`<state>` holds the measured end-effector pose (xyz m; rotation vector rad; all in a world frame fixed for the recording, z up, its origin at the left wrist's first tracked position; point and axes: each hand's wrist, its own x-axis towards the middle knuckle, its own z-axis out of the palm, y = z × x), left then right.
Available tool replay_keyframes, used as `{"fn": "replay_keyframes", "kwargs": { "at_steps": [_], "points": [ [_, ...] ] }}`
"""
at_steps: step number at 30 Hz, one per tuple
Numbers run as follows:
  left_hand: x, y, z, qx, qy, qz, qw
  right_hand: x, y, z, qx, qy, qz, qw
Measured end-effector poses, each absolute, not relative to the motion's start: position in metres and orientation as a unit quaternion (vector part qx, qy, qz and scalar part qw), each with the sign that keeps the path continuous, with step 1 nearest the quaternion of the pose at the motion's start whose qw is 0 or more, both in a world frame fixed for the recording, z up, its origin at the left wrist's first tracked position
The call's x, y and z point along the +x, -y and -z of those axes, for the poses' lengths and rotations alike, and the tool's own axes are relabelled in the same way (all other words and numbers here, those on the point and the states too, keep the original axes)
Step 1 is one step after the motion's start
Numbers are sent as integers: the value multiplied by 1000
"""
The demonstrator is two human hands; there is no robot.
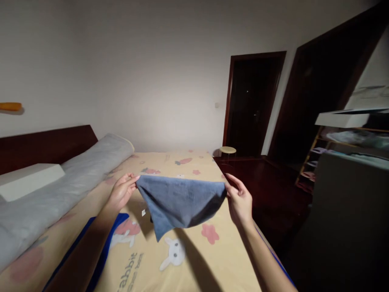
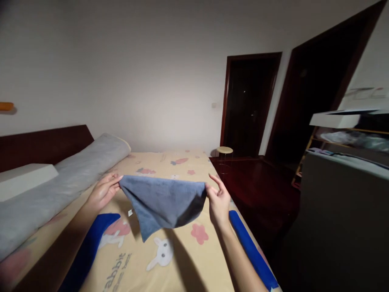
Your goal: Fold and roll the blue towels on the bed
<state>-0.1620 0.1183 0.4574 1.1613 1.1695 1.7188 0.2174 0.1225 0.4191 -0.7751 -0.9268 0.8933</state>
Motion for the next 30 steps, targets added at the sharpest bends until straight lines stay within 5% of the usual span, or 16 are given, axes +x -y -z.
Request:
{"fn": "replay_keyframes", "kwargs": {
  "at_steps": [14, 21, 30],
  "points": [
    [-176, -52, -487, 416, -474, -660, 407, 219, -131, -464, -341, 563, -411, 631],
    [-182, -51, -484, 423, -439, -655, 447, 222, -129, -462, -362, 610, -324, 626],
    [-190, -51, -480, 432, -505, -652, 364, 226, -137, -468, -396, 680, -195, 586]
  ]
}}
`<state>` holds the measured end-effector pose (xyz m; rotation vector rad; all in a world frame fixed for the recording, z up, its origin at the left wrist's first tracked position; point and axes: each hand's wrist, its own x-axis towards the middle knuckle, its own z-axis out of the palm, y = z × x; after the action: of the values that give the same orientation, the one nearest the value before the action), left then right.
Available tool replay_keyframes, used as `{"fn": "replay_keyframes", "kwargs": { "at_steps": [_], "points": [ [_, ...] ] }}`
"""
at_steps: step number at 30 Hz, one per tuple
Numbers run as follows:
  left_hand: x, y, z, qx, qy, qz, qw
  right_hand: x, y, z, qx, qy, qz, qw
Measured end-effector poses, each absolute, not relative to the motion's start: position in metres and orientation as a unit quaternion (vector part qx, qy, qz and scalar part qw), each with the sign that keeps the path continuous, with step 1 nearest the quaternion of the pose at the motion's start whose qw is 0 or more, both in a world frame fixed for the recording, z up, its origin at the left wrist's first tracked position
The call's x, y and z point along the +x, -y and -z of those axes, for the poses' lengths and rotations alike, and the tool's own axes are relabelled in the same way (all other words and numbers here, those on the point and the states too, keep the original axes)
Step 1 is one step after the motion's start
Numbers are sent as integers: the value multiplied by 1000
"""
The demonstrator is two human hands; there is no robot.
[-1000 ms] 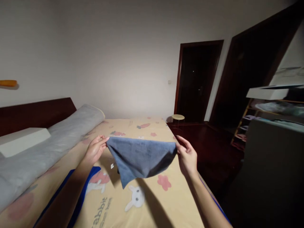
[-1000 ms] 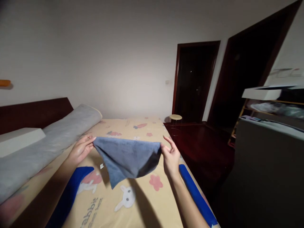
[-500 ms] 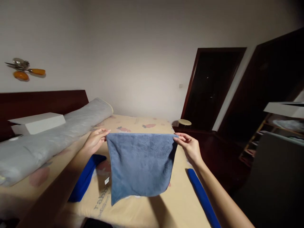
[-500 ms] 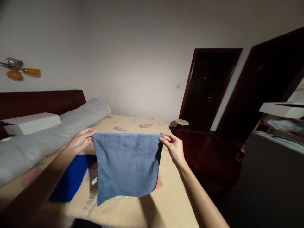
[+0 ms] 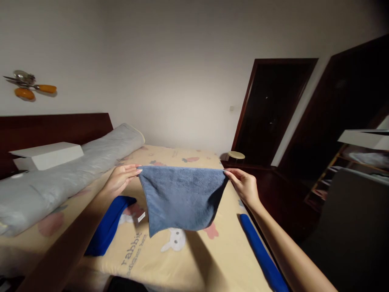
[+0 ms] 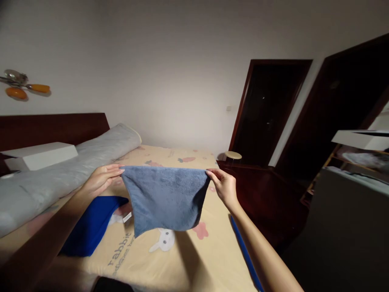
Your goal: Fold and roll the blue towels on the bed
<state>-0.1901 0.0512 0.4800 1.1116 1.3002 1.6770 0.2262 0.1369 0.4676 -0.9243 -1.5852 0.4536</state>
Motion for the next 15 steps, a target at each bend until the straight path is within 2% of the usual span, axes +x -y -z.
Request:
{"fn": "replay_keyframes", "kwargs": {
  "at_steps": [5, 9, 15],
  "points": [
    [-193, -59, -467, 449, -543, -652, 280, 231, -147, -457, -410, 736, -159, 515],
    [-198, -64, -449, 464, -548, -633, 289, 238, -154, -440, -398, 776, -188, 453],
    [-205, -83, -418, 464, -561, -587, 355, 240, -167, -418, -432, 727, -348, 404]
  ]
}}
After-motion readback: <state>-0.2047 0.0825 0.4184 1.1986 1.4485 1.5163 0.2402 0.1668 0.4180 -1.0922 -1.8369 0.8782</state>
